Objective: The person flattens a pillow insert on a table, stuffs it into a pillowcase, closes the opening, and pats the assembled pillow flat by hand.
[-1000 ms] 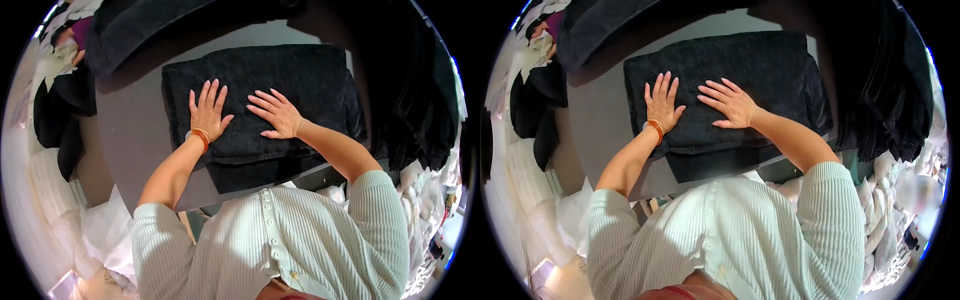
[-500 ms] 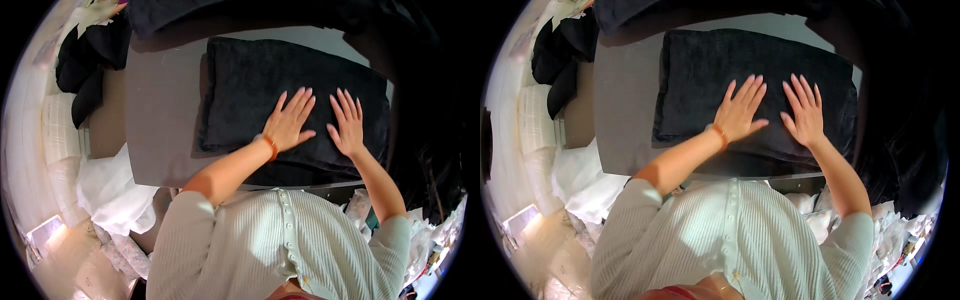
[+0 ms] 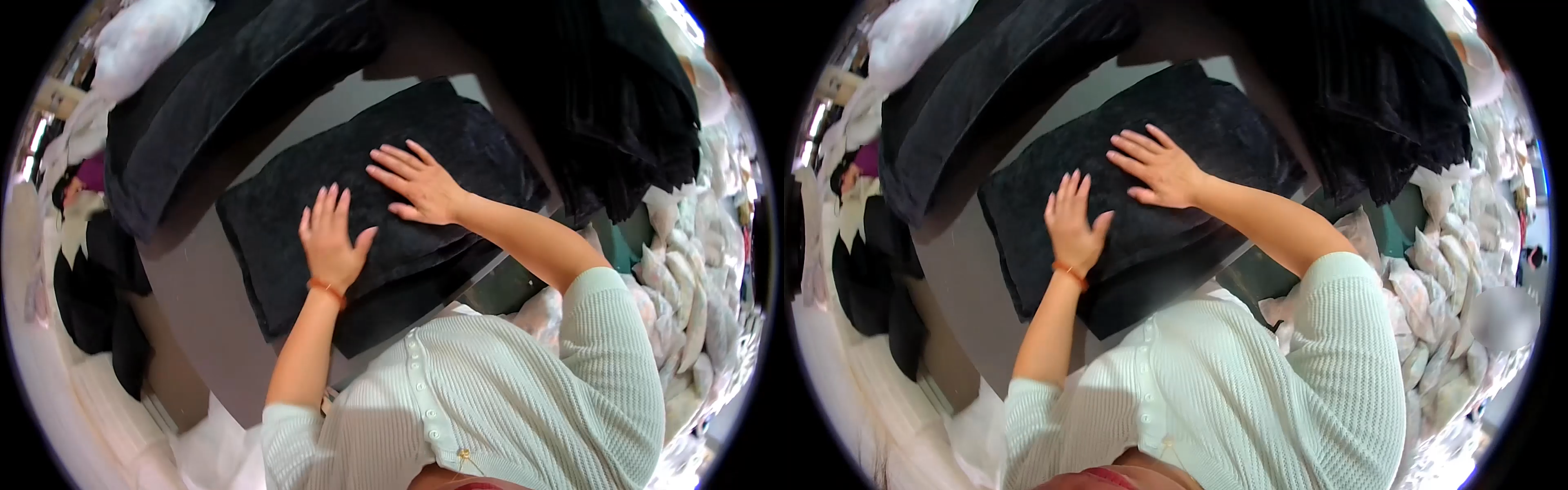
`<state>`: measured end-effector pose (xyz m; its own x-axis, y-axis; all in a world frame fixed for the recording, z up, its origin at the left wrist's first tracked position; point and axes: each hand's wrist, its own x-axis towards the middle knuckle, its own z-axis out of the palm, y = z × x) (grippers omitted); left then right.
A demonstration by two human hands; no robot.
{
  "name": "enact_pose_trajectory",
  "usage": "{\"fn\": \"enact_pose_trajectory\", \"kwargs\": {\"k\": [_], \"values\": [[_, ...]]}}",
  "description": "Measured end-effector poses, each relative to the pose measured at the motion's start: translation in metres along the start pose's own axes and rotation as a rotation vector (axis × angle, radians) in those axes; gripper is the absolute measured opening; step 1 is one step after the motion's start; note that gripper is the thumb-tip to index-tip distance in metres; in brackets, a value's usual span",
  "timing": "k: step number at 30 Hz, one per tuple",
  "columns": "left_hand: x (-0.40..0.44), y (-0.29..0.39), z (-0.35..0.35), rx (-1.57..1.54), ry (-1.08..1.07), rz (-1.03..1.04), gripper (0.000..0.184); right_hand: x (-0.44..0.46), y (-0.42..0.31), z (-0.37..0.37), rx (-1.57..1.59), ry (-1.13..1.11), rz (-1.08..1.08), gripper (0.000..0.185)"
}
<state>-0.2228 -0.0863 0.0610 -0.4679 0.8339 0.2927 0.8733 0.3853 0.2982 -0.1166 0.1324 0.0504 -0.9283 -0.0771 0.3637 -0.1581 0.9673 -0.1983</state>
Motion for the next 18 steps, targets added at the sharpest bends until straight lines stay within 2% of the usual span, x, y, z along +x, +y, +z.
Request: {"fn": "enact_pose_trajectory", "kwargs": {"k": [2,4,6,9,11,15,18], "values": [[-0.005,-0.017,-0.036,-0.178,0.152,-0.059,0.061,0.0,0.0,-0.028,-0.017,-0.019,-0.016,0.066],[-0.009,-0.047,-0.048,0.094,0.178,-0.277,0.059,0.004,0.024,-0.045,-0.131,0.098,0.108,0.065],[-0.016,-0.084,-0.033,0.021,0.045,-0.548,0.06,0.008,0.037,-0.031,-0.2,0.116,0.259,0.066],[-0.034,-0.073,-0.02,0.108,0.077,-0.498,0.068,0.0,0.01,-0.003,-0.13,-0.033,0.272,0.075],[-0.049,-0.069,-0.008,0.254,0.123,-0.446,0.074,-0.011,0.006,0.001,-0.083,-0.02,0.271,0.077],[-0.004,-0.1,0.016,0.353,0.047,-0.455,0.071,0.023,0.036,0.033,-0.091,-0.009,0.313,0.074],[0.022,-0.123,0.017,0.302,0.01,-0.454,0.065,0.046,0.051,0.051,-0.144,0.05,0.323,0.07]]}}
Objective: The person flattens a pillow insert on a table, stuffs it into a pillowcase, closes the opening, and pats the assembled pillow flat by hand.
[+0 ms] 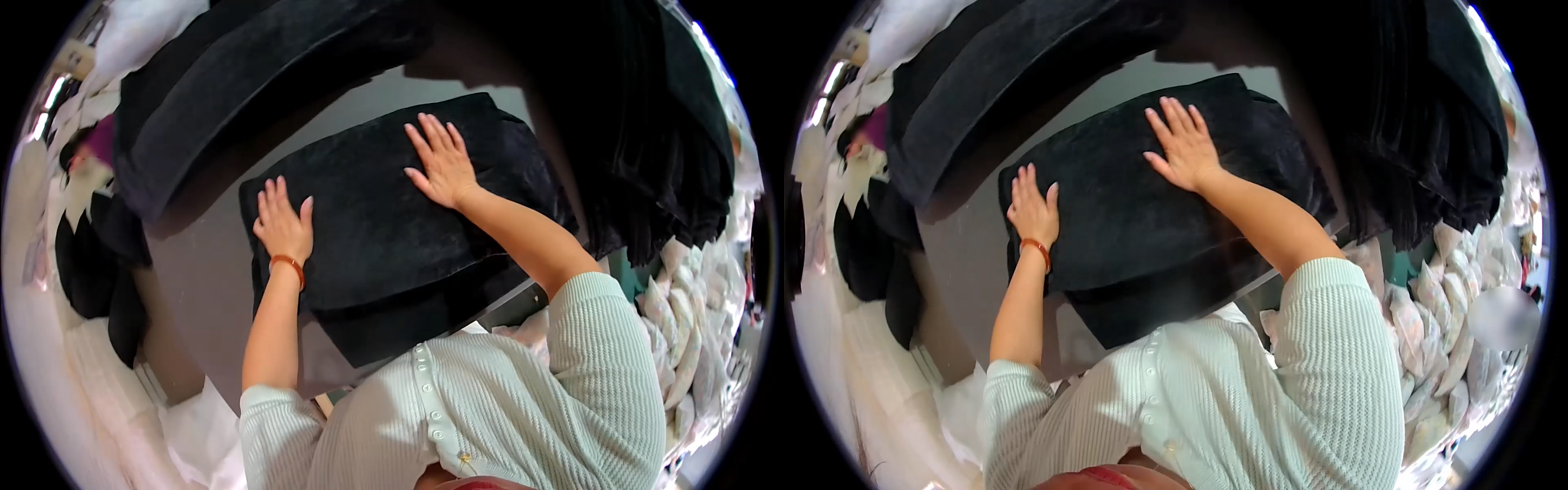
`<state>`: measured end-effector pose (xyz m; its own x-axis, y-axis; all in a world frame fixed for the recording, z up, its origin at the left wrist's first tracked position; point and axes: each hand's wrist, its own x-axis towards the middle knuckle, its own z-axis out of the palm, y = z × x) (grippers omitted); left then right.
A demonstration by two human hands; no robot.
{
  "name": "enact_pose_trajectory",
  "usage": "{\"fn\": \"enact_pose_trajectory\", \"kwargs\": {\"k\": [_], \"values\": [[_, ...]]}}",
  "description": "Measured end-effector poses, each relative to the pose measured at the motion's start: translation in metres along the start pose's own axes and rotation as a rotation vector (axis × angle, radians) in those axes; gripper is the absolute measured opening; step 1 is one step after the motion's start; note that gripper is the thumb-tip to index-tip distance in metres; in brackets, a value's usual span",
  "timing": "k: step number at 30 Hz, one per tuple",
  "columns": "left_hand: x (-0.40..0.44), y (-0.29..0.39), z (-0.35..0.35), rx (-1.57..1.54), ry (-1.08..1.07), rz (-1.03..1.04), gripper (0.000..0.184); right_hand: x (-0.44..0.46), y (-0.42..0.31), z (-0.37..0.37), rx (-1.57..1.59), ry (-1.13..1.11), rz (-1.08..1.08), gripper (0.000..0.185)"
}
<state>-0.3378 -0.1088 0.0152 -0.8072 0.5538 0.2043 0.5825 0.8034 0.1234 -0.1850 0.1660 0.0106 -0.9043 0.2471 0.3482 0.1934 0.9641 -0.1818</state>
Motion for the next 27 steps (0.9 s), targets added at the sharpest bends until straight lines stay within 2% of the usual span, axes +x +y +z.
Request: {"fn": "enact_pose_trajectory", "kwargs": {"k": [4,6,8,9,11,12,13,18,23,27], "values": [[-0.029,0.003,-0.021,0.004,-0.055,0.013,0.065,-0.014,-0.002,-0.028,0.021,-0.047,-0.06,0.061],[-0.052,0.0,-0.035,0.011,-0.085,0.046,0.069,0.002,-0.014,-0.074,0.049,-0.338,-0.006,0.056],[-0.055,0.003,-0.046,0.054,-0.14,0.05,0.072,0.025,-0.032,-0.084,0.085,-0.268,-0.035,0.054],[-0.052,0.0,-0.046,0.065,-0.136,0.029,0.072,0.032,-0.043,-0.074,0.099,-0.028,-0.195,0.057],[-0.036,-0.007,-0.04,0.005,-0.007,0.258,0.077,0.05,-0.073,-0.047,0.12,-0.075,-0.402,0.068],[-0.041,-0.01,-0.039,0.007,-0.011,0.244,0.077,0.051,-0.085,-0.023,0.127,-0.138,-0.481,0.073],[-0.046,-0.011,-0.038,-0.038,-0.039,0.238,0.078,0.048,-0.1,-0.018,0.091,-0.247,-0.463,0.079],[-0.077,-0.015,-0.04,-0.176,-0.135,0.236,0.088,0.021,-0.117,-0.028,0.135,-0.38,-0.456,0.088],[-0.021,-0.019,-0.007,-0.104,-0.125,0.214,0.086,0.062,-0.097,0.031,0.124,-0.245,-0.442,0.083],[-0.02,-0.019,0.001,-0.094,-0.036,0.2,0.084,0.063,-0.094,0.033,0.136,-0.182,-0.433,0.082]]}}
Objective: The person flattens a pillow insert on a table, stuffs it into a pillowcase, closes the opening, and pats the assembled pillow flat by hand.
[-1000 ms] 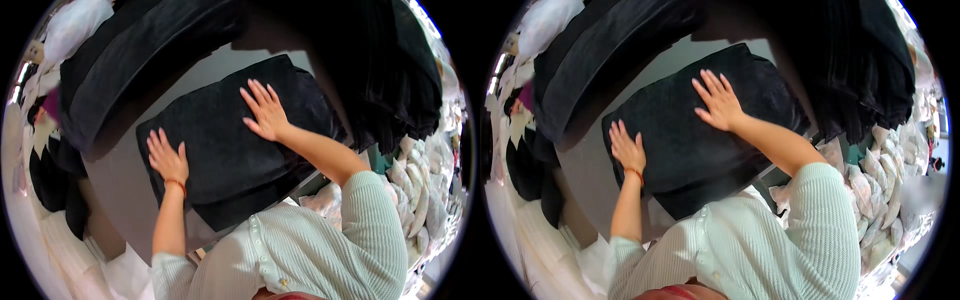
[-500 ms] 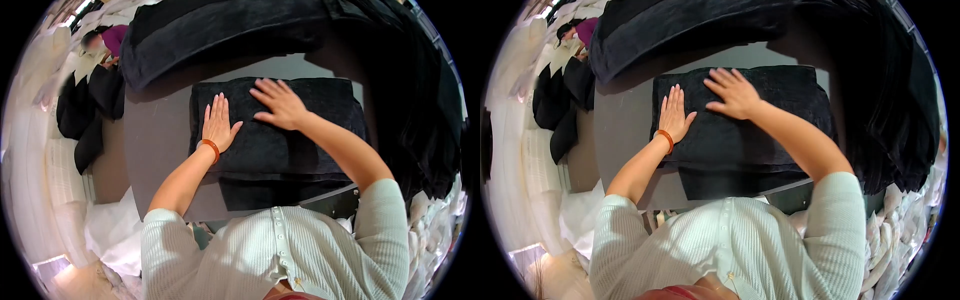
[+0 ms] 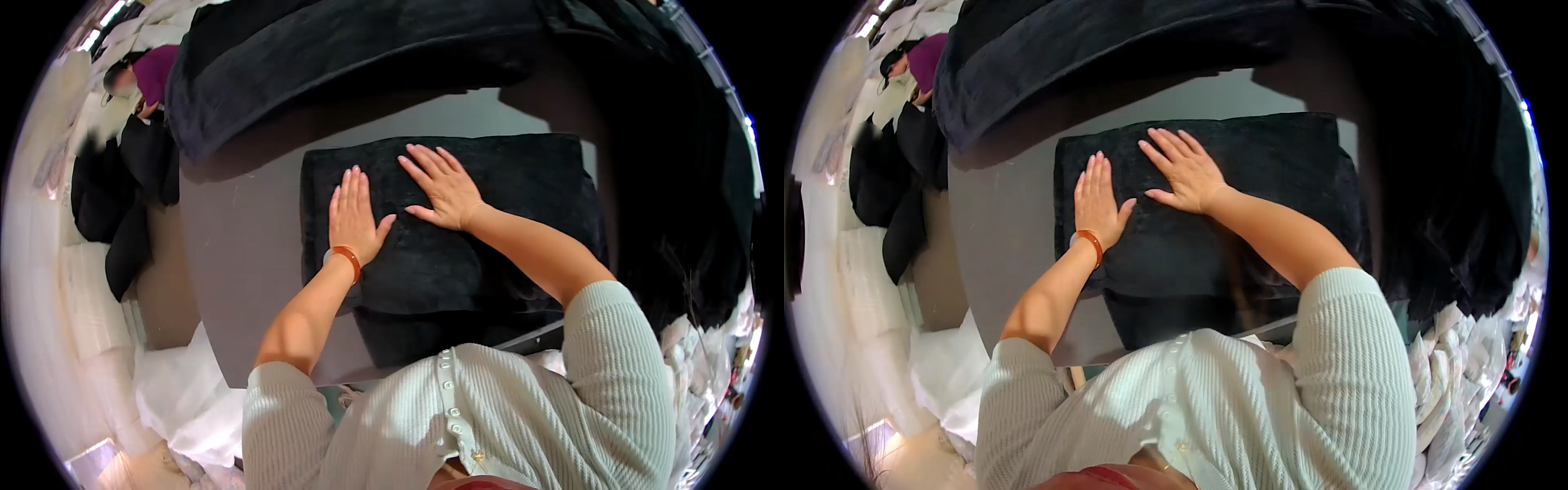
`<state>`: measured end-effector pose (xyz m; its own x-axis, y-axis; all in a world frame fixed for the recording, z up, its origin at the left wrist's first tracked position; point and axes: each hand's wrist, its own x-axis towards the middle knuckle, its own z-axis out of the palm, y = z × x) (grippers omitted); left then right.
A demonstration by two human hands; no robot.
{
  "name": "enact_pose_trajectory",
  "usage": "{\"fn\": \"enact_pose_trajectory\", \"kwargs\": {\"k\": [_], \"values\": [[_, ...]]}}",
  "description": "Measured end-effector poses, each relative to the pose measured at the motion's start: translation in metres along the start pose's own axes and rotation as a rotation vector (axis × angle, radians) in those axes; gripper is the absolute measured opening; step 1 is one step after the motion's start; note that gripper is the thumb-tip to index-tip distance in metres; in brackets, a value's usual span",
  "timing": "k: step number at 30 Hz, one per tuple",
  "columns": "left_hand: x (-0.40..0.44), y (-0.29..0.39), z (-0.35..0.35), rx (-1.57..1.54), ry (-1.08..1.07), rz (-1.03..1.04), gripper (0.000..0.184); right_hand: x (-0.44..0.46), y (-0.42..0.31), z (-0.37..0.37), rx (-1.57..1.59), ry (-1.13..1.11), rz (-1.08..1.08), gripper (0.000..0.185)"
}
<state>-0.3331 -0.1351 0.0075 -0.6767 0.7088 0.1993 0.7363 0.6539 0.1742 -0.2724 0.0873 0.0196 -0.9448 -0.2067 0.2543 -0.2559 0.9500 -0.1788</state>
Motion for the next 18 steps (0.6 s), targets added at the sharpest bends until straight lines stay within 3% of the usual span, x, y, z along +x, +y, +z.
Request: {"fn": "enact_pose_trajectory", "kwargs": {"k": [2,7,9,11,13,15,17,18], "values": [[-0.007,0.001,-0.002,-0.036,0.095,0.016,0.082,-0.007,-0.005,-0.004,-0.005,0.035,-0.007,0.083],[-0.027,0.007,-0.014,-0.143,0.25,0.069,0.07,-0.042,-0.026,-0.038,0.111,0.178,-0.007,0.065],[-0.034,0.012,-0.02,-0.162,0.328,-0.059,0.066,-0.069,-0.031,-0.044,0.148,0.264,0.099,0.058],[-0.047,-0.001,-0.006,-0.287,0.482,-0.527,0.064,-0.105,-0.022,-0.079,0.07,0.409,0.233,0.056],[-0.07,-0.032,0.006,-0.429,0.265,-0.825,0.067,-0.149,0.016,-0.087,0.045,0.62,0.58,0.052],[-0.089,-0.043,0.005,-0.474,0.13,-0.887,0.069,-0.208,0.055,-0.064,-0.049,0.652,1.031,0.051],[-0.097,-0.043,-0.002,-0.509,0.002,-0.94,0.071,-0.247,0.07,-0.065,0.334,0.407,1.452,0.053],[-0.095,-0.037,-0.008,-0.469,0.076,-0.904,0.067,-0.258,0.073,-0.059,0.342,0.412,1.449,0.053]]}}
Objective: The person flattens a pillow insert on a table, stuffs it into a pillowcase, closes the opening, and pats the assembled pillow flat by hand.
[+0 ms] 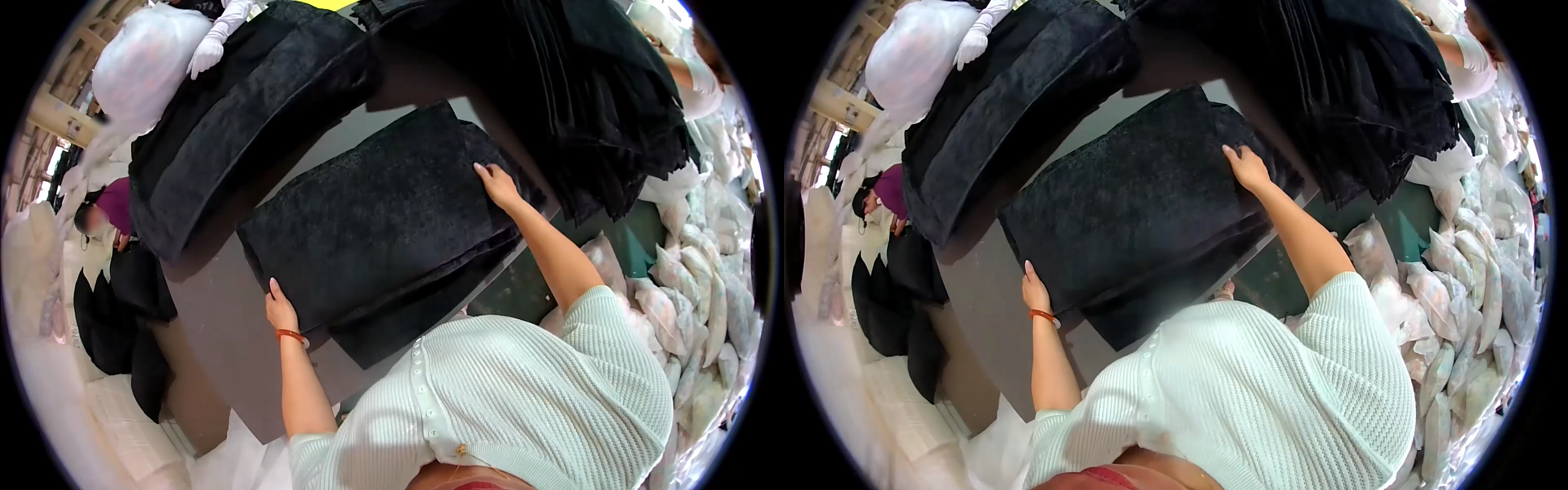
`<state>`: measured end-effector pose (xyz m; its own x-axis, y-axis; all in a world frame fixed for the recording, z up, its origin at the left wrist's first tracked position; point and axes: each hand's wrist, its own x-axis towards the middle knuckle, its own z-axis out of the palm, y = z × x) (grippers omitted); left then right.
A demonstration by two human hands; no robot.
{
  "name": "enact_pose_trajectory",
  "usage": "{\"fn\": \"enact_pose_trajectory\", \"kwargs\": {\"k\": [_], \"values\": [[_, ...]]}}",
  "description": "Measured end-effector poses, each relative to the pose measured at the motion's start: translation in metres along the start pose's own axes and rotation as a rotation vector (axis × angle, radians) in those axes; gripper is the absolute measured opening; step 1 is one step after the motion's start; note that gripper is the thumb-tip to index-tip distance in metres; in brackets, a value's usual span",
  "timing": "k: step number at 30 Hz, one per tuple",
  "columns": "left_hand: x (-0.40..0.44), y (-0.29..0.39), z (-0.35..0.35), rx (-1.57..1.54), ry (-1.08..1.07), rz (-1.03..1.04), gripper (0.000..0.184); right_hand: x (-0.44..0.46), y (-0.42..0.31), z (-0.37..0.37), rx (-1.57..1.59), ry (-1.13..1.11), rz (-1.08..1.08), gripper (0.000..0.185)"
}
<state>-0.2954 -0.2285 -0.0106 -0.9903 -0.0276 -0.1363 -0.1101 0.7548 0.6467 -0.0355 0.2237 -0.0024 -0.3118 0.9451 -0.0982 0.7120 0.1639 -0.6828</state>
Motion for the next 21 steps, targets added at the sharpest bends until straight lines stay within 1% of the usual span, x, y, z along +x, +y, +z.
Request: {"fn": "enact_pose_trajectory", "kwargs": {"k": [1,2,3,4,5,6,7,8,9,10,11,12,13,14,15,16,17,18,19,20,21], "values": [[-0.008,0.012,-0.004,0.001,0.071,0.053,0.064,0.003,0.007,0.003,0.111,-0.111,0.015,0.05],[-0.021,0.019,-0.014,0.001,0.08,0.051,0.064,0.005,0.014,0.007,0.218,-0.225,0.03,0.046],[-0.042,0.036,-0.031,-0.043,0.123,0.133,0.06,0.0,0.011,0.0,0.219,-0.234,0.025,0.046],[-0.053,0.044,-0.042,-0.086,0.165,0.215,0.056,-0.01,-0.001,-0.016,0.352,-0.241,0.016,0.04],[-0.06,0.03,-0.049,-0.203,0.215,0.243,0.046,-0.017,-0.009,-0.026,0.482,-0.249,0.007,0.034],[-0.07,0.01,-0.06,-0.223,0.209,0.248,0.044,-0.023,-0.004,-0.028,0.669,-0.232,-0.003,0.027],[-0.08,-0.01,-0.066,-0.245,0.202,0.252,0.043,-0.033,-0.002,-0.038,0.68,-0.287,0.002,0.027],[-0.089,-0.035,-0.06,-0.237,0.202,0.234,0.043,-0.033,0.015,-0.03,0.638,-0.255,-0.009,0.027],[-0.098,-0.064,-0.049,-0.078,0.193,0.183,0.039,-0.038,0.037,-0.014,0.597,-0.224,-0.014,0.026],[-0.104,-0.082,-0.043,0.074,0.186,0.136,0.036,-0.043,0.058,0.003,0.419,-0.136,-0.023,0.023],[-0.109,-0.087,-0.047,0.07,0.191,0.122,0.036,-0.046,0.069,0.013,0.24,-0.048,-0.045,0.022],[-0.11,-0.088,-0.053,0.084,0.207,0.096,0.032,-0.05,0.049,-0.005,0.133,-0.043,0.002,0.022],[-0.108,-0.084,-0.059,0.092,0.225,0.07,0.029,-0.04,0.046,-0.01,0.094,-0.027,-0.153,0.025],[-0.096,-0.074,-0.077,0.167,0.247,0.182,0.029,-0.037,0.022,-0.02,0.041,0.091,-0.413,0.029],[-0.092,-0.047,-0.091,0.134,0.351,0.31,0.036,-0.041,-0.014,-0.037,-0.017,0.211,-0.662,0.033],[-0.088,-0.014,-0.104,0.093,0.453,0.442,0.044,-0.052,-0.055,-0.05,-0.023,0.22,-0.794,0.037],[-0.087,0.024,-0.113,0.112,0.426,0.566,0.051,-0.065,-0.095,-0.056,-0.033,0.233,-0.922,0.042],[-0.091,0.054,-0.114,0.122,0.4,0.699,0.058,-0.078,-0.12,-0.055,-0.058,0.131,-1.028,0.045],[-0.095,0.066,-0.105,0.098,0.383,0.721,0.058,-0.1,-0.138,-0.045,-0.135,0.051,-1.11,0.048],[-0.102,0.08,-0.091,0.287,0.233,0.885,0.061,-0.109,-0.141,-0.037,-0.116,-0.119,-1.187,0.051],[-0.104,0.092,-0.074,0.468,0.081,1.061,0.065,-0.115,-0.124,-0.017,-0.234,-0.239,-1.242,0.06]]}}
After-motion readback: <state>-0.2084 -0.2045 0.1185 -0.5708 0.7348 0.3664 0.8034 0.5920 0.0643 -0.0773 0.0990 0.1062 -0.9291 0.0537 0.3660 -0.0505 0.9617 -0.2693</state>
